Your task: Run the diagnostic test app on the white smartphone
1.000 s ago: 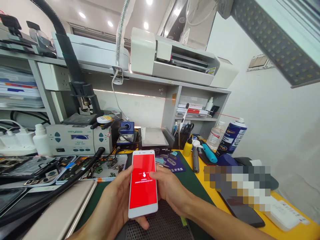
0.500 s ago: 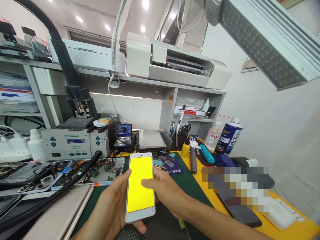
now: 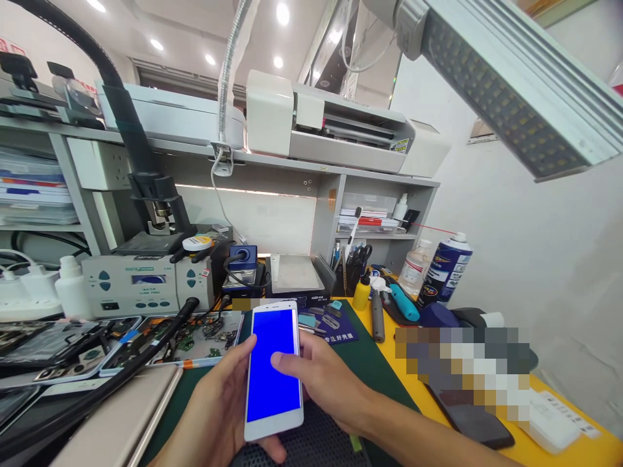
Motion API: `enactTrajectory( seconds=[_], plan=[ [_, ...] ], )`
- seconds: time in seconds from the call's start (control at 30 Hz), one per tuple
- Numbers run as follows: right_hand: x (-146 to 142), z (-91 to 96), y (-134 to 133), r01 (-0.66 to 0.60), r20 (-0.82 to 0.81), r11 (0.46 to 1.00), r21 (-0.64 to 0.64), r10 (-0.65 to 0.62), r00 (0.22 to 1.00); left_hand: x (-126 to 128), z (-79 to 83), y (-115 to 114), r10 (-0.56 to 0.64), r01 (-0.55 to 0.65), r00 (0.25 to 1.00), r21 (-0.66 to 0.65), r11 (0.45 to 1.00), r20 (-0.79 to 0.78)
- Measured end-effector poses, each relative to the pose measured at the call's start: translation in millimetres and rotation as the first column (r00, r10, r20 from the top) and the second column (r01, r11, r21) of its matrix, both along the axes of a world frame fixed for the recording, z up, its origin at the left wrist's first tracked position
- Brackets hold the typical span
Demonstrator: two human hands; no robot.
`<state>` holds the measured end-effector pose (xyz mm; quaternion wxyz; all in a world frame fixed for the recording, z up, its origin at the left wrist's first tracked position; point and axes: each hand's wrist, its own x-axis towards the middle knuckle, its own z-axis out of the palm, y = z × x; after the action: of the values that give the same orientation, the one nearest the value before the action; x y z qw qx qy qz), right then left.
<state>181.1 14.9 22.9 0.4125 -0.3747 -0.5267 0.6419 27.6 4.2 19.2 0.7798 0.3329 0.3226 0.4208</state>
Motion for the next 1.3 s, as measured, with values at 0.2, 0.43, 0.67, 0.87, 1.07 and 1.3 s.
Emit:
enactTrajectory(
  seconds=[0.2, 0.43, 0.67, 0.87, 1.07, 1.3],
  plan=[
    [2, -1.2, 2, 0.0, 0.009, 0.999, -0.034, 0.001, 1.0, -1, 0.5, -1, -0.024, 0.025, 1.0, -0.019, 1.0, 0.016],
    [4, -10.6, 5, -0.003, -0.037, 0.999, -0.055, 0.001, 0.999, -1, 3.5, 1, -0.027, 0.027, 1.0, -0.02, 0.999, 0.006],
    [4, -7.1, 3, -0.006, -0.053, 0.999, -0.046, 0.004, 0.999, -2, 3.9, 2, -0.033, 0.033, 0.999, -0.052, 0.998, 0.004],
    [1, -6.6, 4, 0.035, 0.029, 0.999, -0.035, -0.034, 0.999, 1, 9.4, 0, -0.024, 0.023, 1.0, -0.069, 0.997, -0.003],
    [1, -1.4, 1, -0.02, 0.03, 0.996, 0.092, 0.018, 0.999, 1, 16.0, -5, -0.017, 0.015, 0.999, -0.038, 0.999, -0.036],
    [1, 1.2, 0, -0.035, 0.018, 0.999, 0.027, 0.034, 0.999, 0, 19.4, -6, 0.003, -0.004, 1.0, -0.066, 0.998, -0.026]
  ],
)
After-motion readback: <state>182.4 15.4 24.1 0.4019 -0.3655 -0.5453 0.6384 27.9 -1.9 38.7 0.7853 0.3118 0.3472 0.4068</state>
